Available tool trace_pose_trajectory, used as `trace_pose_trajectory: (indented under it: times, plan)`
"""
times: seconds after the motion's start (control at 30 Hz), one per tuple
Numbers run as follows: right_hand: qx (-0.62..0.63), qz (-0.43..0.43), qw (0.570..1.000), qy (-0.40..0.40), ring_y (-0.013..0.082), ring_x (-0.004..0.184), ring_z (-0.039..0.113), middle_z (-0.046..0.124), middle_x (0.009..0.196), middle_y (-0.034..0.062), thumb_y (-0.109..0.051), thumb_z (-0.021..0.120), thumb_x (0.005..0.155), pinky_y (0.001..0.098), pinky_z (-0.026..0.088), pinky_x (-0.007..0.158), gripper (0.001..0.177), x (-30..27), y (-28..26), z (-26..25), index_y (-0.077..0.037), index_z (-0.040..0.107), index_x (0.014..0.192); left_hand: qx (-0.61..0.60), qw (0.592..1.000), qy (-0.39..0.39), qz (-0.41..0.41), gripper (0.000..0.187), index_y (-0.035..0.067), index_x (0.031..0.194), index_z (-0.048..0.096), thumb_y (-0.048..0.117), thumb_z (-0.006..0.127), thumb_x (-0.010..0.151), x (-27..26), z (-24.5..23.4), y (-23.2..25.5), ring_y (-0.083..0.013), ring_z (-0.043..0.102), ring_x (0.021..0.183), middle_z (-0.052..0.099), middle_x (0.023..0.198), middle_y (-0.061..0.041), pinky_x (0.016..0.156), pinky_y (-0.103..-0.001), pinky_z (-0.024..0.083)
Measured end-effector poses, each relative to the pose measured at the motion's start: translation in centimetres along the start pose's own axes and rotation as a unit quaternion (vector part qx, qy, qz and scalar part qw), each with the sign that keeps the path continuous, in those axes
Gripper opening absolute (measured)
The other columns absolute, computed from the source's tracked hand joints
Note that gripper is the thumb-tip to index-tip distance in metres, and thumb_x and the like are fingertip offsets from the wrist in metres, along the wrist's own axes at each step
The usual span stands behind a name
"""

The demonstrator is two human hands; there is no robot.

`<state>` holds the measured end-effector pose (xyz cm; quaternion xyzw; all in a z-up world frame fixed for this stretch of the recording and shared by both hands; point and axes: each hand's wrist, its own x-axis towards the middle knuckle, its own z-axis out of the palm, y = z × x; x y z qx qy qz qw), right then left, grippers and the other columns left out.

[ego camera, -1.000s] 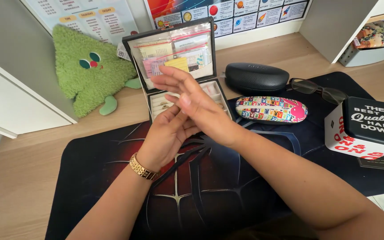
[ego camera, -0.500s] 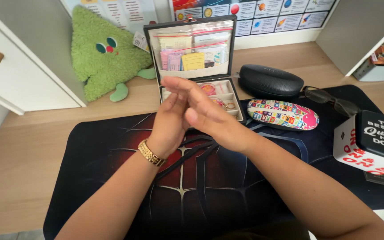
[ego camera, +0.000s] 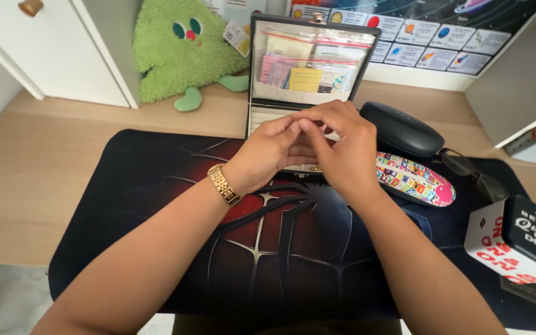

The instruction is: The person opens a jewelry box on the desk, puts rings onto their fingers, and fastens a wristwatch onto their wrist. They later take the watch off, place it back into its storage box, and handle a sunglasses case and eyeglasses on the desk.

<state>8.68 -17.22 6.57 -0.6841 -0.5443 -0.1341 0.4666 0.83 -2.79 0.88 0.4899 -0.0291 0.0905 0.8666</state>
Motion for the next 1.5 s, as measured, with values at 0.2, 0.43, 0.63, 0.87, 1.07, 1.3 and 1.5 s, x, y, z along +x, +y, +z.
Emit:
trace_pose_trajectory:
  times: [0.2,0.43,0.63,0.87,1.07,1.3,1.5]
  plan:
    - [0.035,0.02,0.999,-0.02,0.0156,0.089,0.071,0.075,0.104,0.0068,-0.005,0.077,0.093,0.0279,0.056,0.076,0.015,0.6,0.8,-0.5,-0.007,0.076,0.108,0.016,0.999,-0.026,0.021,0.037,-0.005,0.126,0.055,0.023,0.036,0.113,-0.1,-0.3,1.1,-0.0352,0.07,0.116,0.069,0.122,-0.026,0.106,-0.047,0.057]
    - [0.0,0.064,0.998,0.002,0.0116,0.083,0.074,0.078,0.096,0.0063,-0.008,0.077,0.097,0.0263,0.058,0.077,0.011,0.2,2.0,0.2,0.0,0.074,0.105,0.124,0.987,0.071,0.071,0.032,0.0,0.118,0.052,0.026,0.036,0.109,1.2,-1.8,0.9,-0.0297,0.078,0.095,0.075,0.108,-0.021,0.086,-0.04,0.063]
    - [-0.053,0.062,0.997,-0.003,0.0144,0.078,0.076,0.078,0.093,0.0095,-0.007,0.078,0.095,0.0265,0.058,0.072,0.012,0.1,3.9,1.3,-0.001,0.078,0.105,0.074,0.937,0.285,0.189,0.022,0.002,0.114,0.052,0.019,0.04,0.106,1.9,-6.0,3.2,-0.0218,0.075,0.074,0.078,0.092,-0.018,0.069,-0.032,0.06]
    - [-0.109,0.018,0.993,-0.05,0.0187,0.074,0.076,0.076,0.088,0.0119,-0.005,0.079,0.088,0.0296,0.058,0.069,0.014,1.2,5.2,4.1,-0.002,0.077,0.101,0.068,0.906,0.364,0.206,0.019,0.003,0.112,0.051,0.019,0.043,0.104,2.4,-6.6,3.1,-0.0185,0.073,0.066,0.076,0.087,-0.014,0.063,-0.03,0.056]
    - [-0.139,-0.012,0.987,-0.073,0.0216,0.075,0.075,0.076,0.088,0.0111,-0.004,0.078,0.087,0.0331,0.057,0.068,0.011,2.0,5.9,5.8,-0.003,0.075,0.097,0.079,0.915,0.346,0.194,0.022,0.005,0.112,0.051,0.024,0.044,0.105,2.6,-5.2,2.6,-0.0158,0.072,0.064,0.077,0.087,-0.013,0.061,-0.028,0.055]
    - [-0.127,-0.008,0.988,-0.092,0.0213,0.077,0.076,0.076,0.086,0.0114,-0.004,0.078,0.085,0.0323,0.059,0.071,0.012,1.8,6.4,6.5,-0.002,0.075,0.095,0.081,0.913,0.345,0.203,0.022,0.004,0.112,0.052,0.023,0.045,0.104,2.7,-4.3,2.8,-0.0151,0.071,0.061,0.077,0.085,-0.013,0.06,-0.03,0.057]
    - [-0.123,-0.004,0.988,-0.096,0.0222,0.077,0.077,0.077,0.086,0.0114,-0.002,0.077,0.084,0.0318,0.058,0.072,0.011,1.9,6.4,6.6,-0.002,0.076,0.095,0.089,0.913,0.344,0.199,0.021,0.003,0.112,0.052,0.021,0.045,0.104,2.5,-4.2,2.8,-0.0146,0.07,0.06,0.077,0.085,-0.013,0.06,-0.031,0.057]
